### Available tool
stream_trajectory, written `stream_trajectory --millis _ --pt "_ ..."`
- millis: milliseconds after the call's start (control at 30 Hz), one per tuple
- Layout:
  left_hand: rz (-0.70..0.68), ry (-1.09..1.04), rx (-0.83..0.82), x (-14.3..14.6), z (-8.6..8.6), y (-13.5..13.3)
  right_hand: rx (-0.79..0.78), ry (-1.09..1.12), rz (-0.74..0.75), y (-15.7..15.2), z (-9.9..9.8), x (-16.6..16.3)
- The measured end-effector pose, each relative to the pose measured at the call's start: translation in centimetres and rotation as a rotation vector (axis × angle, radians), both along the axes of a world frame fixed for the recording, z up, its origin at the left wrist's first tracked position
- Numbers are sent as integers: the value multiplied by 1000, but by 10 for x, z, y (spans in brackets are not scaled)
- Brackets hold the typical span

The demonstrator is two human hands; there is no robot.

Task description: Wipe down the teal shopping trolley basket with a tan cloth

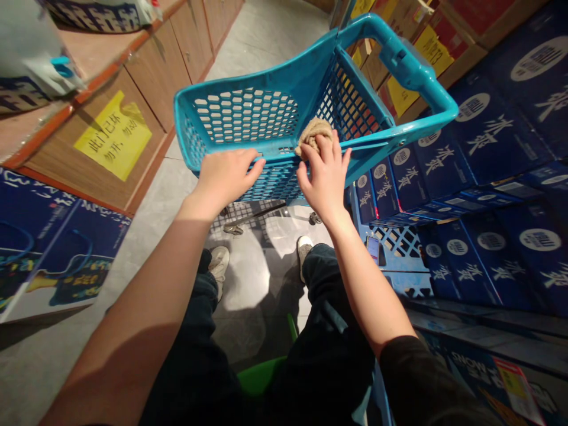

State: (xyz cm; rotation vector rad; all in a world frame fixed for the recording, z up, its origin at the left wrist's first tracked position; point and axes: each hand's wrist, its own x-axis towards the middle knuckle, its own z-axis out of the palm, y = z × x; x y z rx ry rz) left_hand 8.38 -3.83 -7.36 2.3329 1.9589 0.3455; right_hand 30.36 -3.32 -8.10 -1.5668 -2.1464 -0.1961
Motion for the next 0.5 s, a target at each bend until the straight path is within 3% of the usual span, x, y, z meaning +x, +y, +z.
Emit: stream_trajectory --millis 167,367,500 --pt "7 -6 4 0 0 0 -41 -64 184 -12 4 -18" --pt "-3 -6 -5 -1 -1 1 43 17 -68 12 3 14" --pt "-6 -17 1 0 1 0 -3 -19 -15 1 1 2"
